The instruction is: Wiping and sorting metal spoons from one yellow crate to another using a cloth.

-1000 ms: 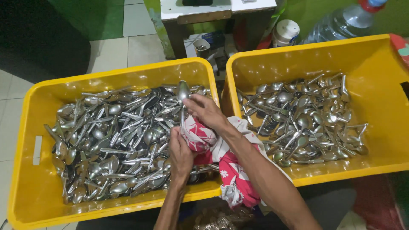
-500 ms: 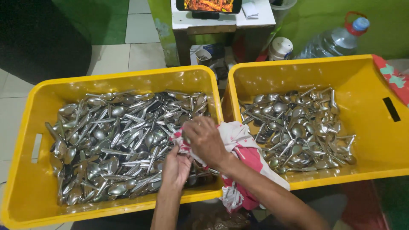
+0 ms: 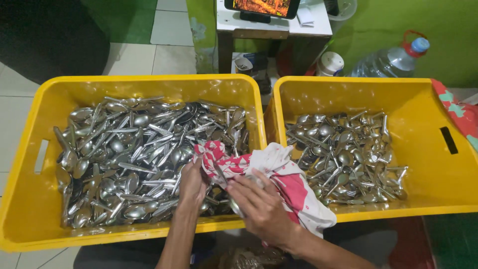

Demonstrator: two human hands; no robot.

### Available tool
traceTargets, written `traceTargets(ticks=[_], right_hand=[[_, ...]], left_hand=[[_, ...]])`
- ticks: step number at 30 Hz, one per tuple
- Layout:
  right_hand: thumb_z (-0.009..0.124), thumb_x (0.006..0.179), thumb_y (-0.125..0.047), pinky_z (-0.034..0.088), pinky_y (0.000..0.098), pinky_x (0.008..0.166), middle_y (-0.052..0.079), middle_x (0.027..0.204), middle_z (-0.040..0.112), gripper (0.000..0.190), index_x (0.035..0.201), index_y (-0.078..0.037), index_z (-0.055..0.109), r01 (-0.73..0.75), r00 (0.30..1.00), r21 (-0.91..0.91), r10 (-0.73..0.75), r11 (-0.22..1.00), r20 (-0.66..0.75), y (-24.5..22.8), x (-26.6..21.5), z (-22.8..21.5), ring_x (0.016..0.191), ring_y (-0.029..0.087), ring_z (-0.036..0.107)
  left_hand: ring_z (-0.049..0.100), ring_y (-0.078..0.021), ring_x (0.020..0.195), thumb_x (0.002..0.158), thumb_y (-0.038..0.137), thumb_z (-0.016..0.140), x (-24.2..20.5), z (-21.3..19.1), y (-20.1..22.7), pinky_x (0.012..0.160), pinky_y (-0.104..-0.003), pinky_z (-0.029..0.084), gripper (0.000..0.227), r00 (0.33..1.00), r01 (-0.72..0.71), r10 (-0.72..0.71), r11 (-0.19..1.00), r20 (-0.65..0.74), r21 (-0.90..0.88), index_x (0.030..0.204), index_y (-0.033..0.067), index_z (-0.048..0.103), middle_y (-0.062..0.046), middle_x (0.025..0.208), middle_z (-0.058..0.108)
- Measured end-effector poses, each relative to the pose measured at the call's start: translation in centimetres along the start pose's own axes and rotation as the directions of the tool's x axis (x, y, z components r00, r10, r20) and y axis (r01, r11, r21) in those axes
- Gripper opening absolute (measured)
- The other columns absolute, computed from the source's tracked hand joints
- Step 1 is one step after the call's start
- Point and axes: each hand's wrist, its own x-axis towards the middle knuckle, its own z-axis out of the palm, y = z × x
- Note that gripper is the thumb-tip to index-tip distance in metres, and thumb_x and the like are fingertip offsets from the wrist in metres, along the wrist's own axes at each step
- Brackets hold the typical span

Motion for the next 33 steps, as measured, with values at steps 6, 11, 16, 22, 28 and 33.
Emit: traceTargets(ticks=[6, 11, 16, 22, 28, 33], right_hand=[[0.056, 0.101, -0.021, 0.054, 0.0484, 0.083, 0.011, 0.066, 0.066, 0.030, 0.081, -0.003, 0.071, -0.471, 0.879, 0.448, 0.444, 0.760, 0.173, 6.9, 4.5, -3.0, 0.062, 0.027, 0.064], [0.056, 0.103, -0.028, 0.051, 0.0497, 0.069, 0.018, 0.068, 0.068, 0.036, 0.078, -0.004, 0.065, -0.514, 0.857, 0.478, 0.442, 0.712, 0.263, 7.6, 8.1, 0.4, 0.068, 0.032, 0.068], [0.056, 0.101, -0.031, 0.051, 0.0511, 0.066, 0.019, 0.064, 0.065, 0.040, 0.071, -0.006, 0.061, -0.554, 0.827, 0.277, 0.484, 0.785, 0.285, 8.9, 9.1, 2.6, 0.068, 0.041, 0.068], [0.057, 0.100, -0.041, 0.050, 0.0529, 0.072, 0.018, 0.070, 0.070, 0.046, 0.071, -0.007, 0.068, -0.695, 0.718, 0.289, 0.645, 0.658, 0.260, 12.0, 9.8, 5.7, 0.077, 0.041, 0.070], [0.043, 0.110, -0.031, 0.068, 0.0400, 0.064, 0.019, 0.089, 0.073, 0.033, 0.110, 0.002, 0.050, -0.687, 0.525, 0.719, 0.756, 0.104, 0.391, 18.1, 11.5, 1.2, 0.066, 0.023, 0.076], [0.058, 0.101, -0.014, 0.046, 0.0327, 0.028, 0.004, 0.058, 0.052, 0.016, 0.108, -0.001, 0.052, -0.699, 0.579, 0.712, 0.633, 0.062, 0.514, 12.8, 10.8, 0.3, 0.036, 0.014, 0.049]], left_hand=[[0.071, -0.0276, 0.090, 0.096, 0.011, 0.064, 0.4, -0.9, -2.0, 0.086, -0.044, 0.057, 0.017, 0.959, -0.236, 0.230, 0.972, 0.165, 0.013, 0.103, -0.0026, 0.070, -0.019, 0.097, 0.073], [0.070, -0.0244, 0.064, 0.103, 0.024, 0.057, -3.5, 2.0, -1.7, 0.070, -0.038, 0.059, 0.034, 0.910, -0.316, 0.178, 0.881, 0.373, 0.351, 0.092, -0.0047, 0.072, -0.019, 0.075, 0.073], [0.061, -0.0081, 0.065, 0.105, 0.024, 0.055, -5.7, 4.4, -1.3, 0.070, -0.029, 0.053, 0.036, 0.839, -0.490, 0.325, 0.800, 0.437, 0.346, 0.076, 0.0092, 0.071, -0.003, 0.071, 0.073], [0.069, -0.0155, 0.064, 0.102, 0.029, 0.058, -4.1, 2.3, -3.1, 0.069, -0.032, 0.056, 0.035, 0.902, -0.327, 0.171, 0.870, 0.395, 0.369, 0.085, 0.0021, 0.073, -0.012, 0.075, 0.076], [0.065, -0.0292, 0.117, 0.106, 0.019, 0.045, -8.4, 2.1, -3.9, 0.107, -0.046, 0.046, 0.045, 0.997, -0.078, 0.072, 0.943, 0.031, 0.325, 0.141, -0.0073, 0.054, -0.026, 0.130, 0.065], [0.064, -0.0317, 0.114, 0.104, 0.021, 0.051, -3.6, 0.9, -3.8, 0.102, -0.052, 0.050, 0.035, 0.989, -0.090, 0.079, 0.992, -0.125, -0.084, 0.126, -0.0027, 0.063, -0.019, 0.121, 0.068]])
